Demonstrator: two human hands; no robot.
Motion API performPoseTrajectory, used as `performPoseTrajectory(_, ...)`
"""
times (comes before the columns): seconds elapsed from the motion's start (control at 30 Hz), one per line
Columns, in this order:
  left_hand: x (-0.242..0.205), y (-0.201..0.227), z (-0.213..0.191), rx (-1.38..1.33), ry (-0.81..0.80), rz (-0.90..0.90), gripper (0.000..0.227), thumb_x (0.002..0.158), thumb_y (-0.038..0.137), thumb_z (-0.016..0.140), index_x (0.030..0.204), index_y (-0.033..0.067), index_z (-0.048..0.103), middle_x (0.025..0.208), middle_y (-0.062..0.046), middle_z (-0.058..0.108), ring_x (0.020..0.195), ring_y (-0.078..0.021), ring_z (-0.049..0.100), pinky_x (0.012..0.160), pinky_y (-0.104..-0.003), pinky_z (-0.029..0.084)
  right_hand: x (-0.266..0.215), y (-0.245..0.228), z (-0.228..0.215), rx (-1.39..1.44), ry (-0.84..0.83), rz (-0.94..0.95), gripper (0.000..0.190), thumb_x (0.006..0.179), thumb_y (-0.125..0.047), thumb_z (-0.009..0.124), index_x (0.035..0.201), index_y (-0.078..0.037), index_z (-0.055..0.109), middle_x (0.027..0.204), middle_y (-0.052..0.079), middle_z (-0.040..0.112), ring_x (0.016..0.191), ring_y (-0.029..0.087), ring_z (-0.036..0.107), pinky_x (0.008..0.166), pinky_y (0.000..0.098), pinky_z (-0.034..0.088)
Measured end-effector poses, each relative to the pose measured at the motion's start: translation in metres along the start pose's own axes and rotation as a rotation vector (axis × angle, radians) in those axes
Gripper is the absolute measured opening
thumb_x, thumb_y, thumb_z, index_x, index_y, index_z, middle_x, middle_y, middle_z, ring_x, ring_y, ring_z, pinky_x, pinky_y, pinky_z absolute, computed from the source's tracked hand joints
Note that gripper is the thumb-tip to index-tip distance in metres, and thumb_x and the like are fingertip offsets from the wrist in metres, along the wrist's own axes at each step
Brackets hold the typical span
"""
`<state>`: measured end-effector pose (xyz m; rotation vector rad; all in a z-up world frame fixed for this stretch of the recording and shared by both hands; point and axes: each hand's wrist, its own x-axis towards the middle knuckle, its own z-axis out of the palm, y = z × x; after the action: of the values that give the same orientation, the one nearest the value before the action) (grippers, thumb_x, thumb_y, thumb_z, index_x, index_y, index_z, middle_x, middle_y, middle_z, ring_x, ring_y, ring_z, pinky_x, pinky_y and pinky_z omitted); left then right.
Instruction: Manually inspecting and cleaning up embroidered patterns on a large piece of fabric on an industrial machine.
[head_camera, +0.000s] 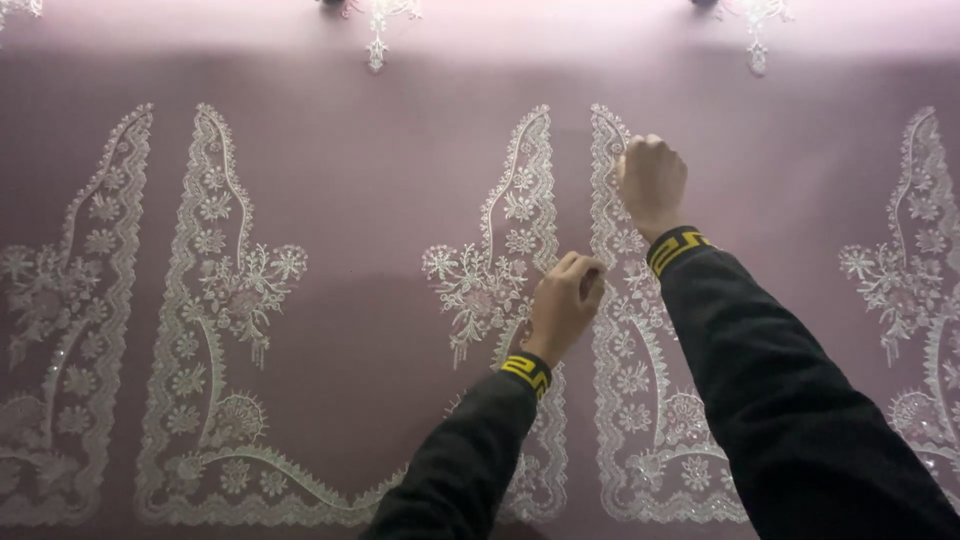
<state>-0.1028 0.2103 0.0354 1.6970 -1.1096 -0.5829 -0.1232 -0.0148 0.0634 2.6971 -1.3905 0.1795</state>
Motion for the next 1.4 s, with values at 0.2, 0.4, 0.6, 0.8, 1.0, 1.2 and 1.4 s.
performPoseTrajectory(0.2, 0.012, 0.001, 0.002, 0.028, -0.001, 0.03, 0.01, 0.098, 0.016, 0.059, 0.104, 0.0152, 0.067, 0.09, -0.001, 0.063, 0.069, -0.0161, 0.068, 0.067, -0.032, 0.057, 0.032, 0.025, 0.058, 0.012, -0.132, -0.025, 0.021, 0.092, -0.018, 0.058, 0.102, 0.0, 0.063, 0.095, 0.019, 0.071, 0.085, 0.045, 0.076, 0.069, 0.0565, 0.062)
performPoseTrajectory(0.4, 0.013, 0.004, 0.005, 0.008, 0.033, 0.043, 0.01, 0.099, 0.013, 0.059, 0.102, 0.0145, 0.069, 0.091, -0.001, 0.064, 0.066, -0.0157, 0.068, 0.064, -0.032, 0.056, 0.021, 0.027, 0.05, 0.35, -0.148, 0.073, 0.042, 0.098, -0.036, 0.059, 0.104, 0.005, 0.06, 0.105, 0.027, 0.062, 0.1, 0.057, 0.066, 0.082, 0.0649, 0.056)
performPoseTrajectory(0.6, 0.008, 0.014, -0.003, 0.047, 0.039, 0.046, 0.012, 0.097, 0.018, 0.061, 0.107, 0.0141, 0.067, 0.094, -0.005, 0.064, 0.07, -0.0288, 0.072, 0.066, -0.042, 0.06, 0.013, 0.029, 0.045, 0.515, -0.066, 0.155, 0.03, 0.094, -0.027, 0.055, 0.095, 0.0, 0.067, 0.095, 0.029, 0.067, 0.099, 0.052, 0.066, 0.079, 0.0619, 0.053)
performPoseTrajectory(0.8, 0.013, 0.012, 0.004, 0.095, 0.03, 0.009, 0.012, 0.096, 0.017, 0.058, 0.106, 0.0178, 0.066, 0.094, -0.003, 0.063, 0.074, -0.0262, 0.074, 0.069, -0.041, 0.061, 0.005, 0.013, 0.006, 0.612, -0.158, 0.204, 0.022, 0.091, -0.03, 0.055, 0.098, -0.012, 0.065, 0.057, 0.006, 0.068, 0.066, 0.029, 0.075, 0.069, 0.0436, 0.057)
performPoseTrajectory(1.0, 0.008, 0.016, -0.003, 0.076, 0.019, -0.033, 0.011, 0.099, 0.016, 0.058, 0.106, 0.0162, 0.066, 0.095, -0.003, 0.064, 0.076, -0.027, 0.074, 0.068, -0.042, 0.062, 0.018, 0.03, 0.05, 0.57, -0.069, 0.153, 0.024, 0.09, -0.031, 0.068, 0.099, -0.009, 0.072, 0.077, 0.016, 0.073, 0.08, 0.038, 0.074, 0.069, 0.0514, 0.057)
performPoseTrajectory(1.2, 0.009, 0.003, 0.009, 0.048, 0.008, 0.005, 0.01, 0.098, 0.015, 0.059, 0.105, 0.0157, 0.067, 0.094, -0.001, 0.064, 0.072, -0.0207, 0.073, 0.069, -0.037, 0.06, 0.015, 0.019, 0.044, 0.386, -0.018, 0.173, 0.012, 0.091, -0.014, 0.067, 0.091, -0.01, 0.079, 0.081, 0.019, 0.076, 0.082, 0.042, 0.075, 0.073, 0.0488, 0.059)
performPoseTrajectory(1.4, 0.007, 0.003, 0.01, 0.087, 0.024, 0.024, 0.011, 0.098, 0.016, 0.06, 0.106, 0.0161, 0.066, 0.096, -0.004, 0.064, 0.073, -0.0278, 0.073, 0.068, -0.042, 0.061, 0.019, 0.035, 0.072, 0.523, -0.014, 0.117, 0.012, 0.088, -0.019, 0.07, 0.095, -0.021, 0.08, 0.082, 0.009, 0.075, 0.088, 0.037, 0.074, 0.077, 0.0488, 0.057)
